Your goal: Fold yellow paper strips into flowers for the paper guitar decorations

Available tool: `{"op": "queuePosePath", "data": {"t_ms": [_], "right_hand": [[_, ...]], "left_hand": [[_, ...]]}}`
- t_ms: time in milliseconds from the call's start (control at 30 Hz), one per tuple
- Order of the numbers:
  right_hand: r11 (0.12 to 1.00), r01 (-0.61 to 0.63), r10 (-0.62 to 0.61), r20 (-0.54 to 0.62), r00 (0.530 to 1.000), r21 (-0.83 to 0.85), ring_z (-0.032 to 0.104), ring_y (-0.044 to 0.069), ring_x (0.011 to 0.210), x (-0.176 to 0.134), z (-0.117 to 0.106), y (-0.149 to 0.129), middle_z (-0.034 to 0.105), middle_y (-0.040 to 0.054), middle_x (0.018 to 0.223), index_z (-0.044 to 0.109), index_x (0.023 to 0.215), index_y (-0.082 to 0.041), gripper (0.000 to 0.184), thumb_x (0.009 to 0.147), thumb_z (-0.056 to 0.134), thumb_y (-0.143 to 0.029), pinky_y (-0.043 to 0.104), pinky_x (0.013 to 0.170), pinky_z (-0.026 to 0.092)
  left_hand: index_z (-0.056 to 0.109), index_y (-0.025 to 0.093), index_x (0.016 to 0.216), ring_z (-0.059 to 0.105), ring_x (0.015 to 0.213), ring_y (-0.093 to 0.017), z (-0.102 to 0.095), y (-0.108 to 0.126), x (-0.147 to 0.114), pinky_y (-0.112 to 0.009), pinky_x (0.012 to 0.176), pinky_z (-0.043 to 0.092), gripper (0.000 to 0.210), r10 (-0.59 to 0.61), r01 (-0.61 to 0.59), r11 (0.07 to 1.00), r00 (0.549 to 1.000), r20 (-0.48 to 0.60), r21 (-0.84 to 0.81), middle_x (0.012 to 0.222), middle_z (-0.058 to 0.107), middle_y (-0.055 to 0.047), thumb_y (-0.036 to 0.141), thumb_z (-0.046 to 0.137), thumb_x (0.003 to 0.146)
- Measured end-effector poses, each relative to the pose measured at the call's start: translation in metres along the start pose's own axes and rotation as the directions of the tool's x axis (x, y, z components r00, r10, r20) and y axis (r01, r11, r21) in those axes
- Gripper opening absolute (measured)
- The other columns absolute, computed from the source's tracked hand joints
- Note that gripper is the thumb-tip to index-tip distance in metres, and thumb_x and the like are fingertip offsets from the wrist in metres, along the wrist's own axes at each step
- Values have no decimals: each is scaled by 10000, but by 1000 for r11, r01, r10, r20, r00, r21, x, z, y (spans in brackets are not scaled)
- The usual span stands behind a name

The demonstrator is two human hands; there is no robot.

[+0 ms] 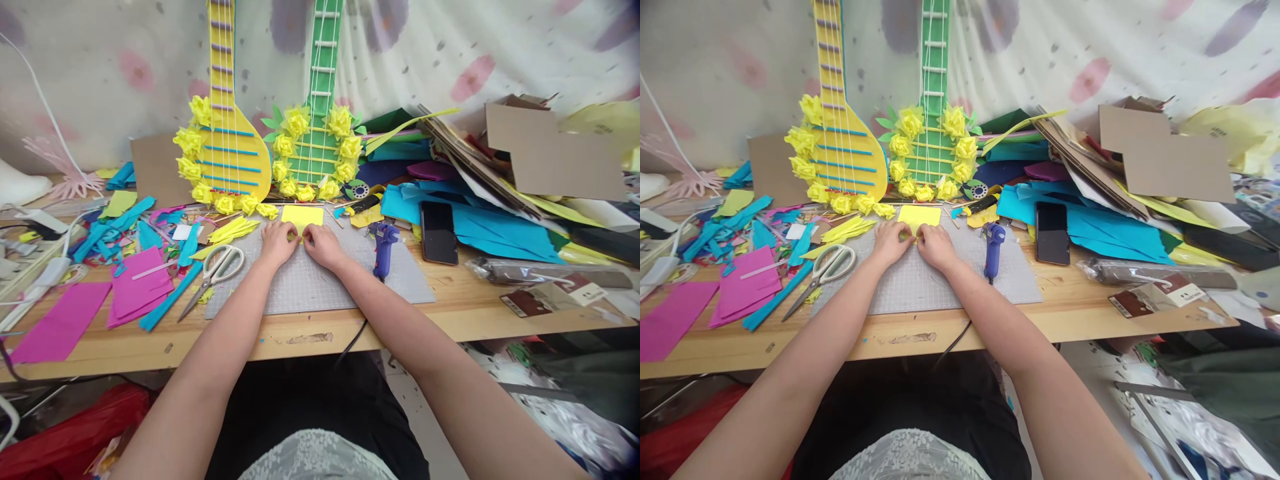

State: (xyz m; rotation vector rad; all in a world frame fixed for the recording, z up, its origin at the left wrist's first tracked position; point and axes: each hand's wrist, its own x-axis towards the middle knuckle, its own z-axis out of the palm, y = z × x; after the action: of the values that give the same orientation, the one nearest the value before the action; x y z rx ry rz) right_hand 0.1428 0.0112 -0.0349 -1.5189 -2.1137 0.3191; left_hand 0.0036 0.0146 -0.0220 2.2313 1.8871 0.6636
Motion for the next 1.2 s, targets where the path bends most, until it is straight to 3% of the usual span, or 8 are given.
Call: {"op": "queuePosePath", "data": {"t_ms": [200,433,533,733,833,933,1033,1200], "right_hand": [[999,-4,5,24,1000,-36,503,210,907,-1,-2,-2,619,87,935,596,921,-166,181,808,454,-176,329,833,377],[1000,17,-16,58,998,-18,500,203,927,0,-3,3,597,88,951,597,957,-161,200,811,461,-177,331,867,377],[998,56,-53,74,996,-41,493,211,934,-1,-5,2,586,90,970,581,994,-166,218,801,481,-187,339,864,379],[997,47,-41,98,994,-56,491,215,923,-3,-8,-1,580,92,965,574,1003,-165,224,802,478,-189,340,859,376],[998,52,-49,75,996,-42,490,212,911,-4,-8,-1,582,84,940,574,992,-168,219,804,465,-190,333,851,374],[995,91,-90,33,995,-45,488,216,915,-5,-10,-1,579,82,946,568,1001,-174,233,786,509,-241,333,832,376],[975,180,-181,1,983,-129,477,247,965,-7,-13,-7,582,101,1007,572,1008,-178,256,768,544,-262,356,837,356],[935,268,-264,51,963,-234,488,257,956,-5,-12,-21,634,109,978,573,1015,-170,246,822,423,-138,377,830,323]], "left_hand": [[645,261,817,451,1068,-266,-1,2,-3,-408,909,335,124,21,-22,998,1000,15,51,980,589,-61,326,542,793],[651,262,814,438,1084,-287,-2,3,-7,-446,956,310,148,8,-8,1000,1000,-15,22,1019,578,-72,373,620,721],[659,268,799,439,1084,-286,-1,4,-7,-455,960,306,102,-25,26,1000,999,-22,17,1018,580,-67,267,585,728],[681,284,806,464,1062,-256,-4,-4,-4,-448,956,324,334,-2,2,1000,1000,-13,-17,996,601,-47,59,462,688],[674,277,929,461,1096,-233,-9,-15,-2,-397,957,352,458,29,-31,998,999,-41,-48,1075,607,-34,8,431,649],[629,259,1079,446,1151,-226,-11,-26,2,-375,972,357,544,30,-33,997,998,-52,-70,1210,578,-20,5,427,643],[640,249,1059,451,1165,-238,-10,-29,4,-396,987,344,460,7,-9,999,1000,-26,-44,1214,586,-24,52,428,701],[665,244,1006,463,1151,-246,-6,-24,4,-410,992,335,383,-1,1,1000,1000,-30,-6,1177,599,-45,91,434,742]]}}
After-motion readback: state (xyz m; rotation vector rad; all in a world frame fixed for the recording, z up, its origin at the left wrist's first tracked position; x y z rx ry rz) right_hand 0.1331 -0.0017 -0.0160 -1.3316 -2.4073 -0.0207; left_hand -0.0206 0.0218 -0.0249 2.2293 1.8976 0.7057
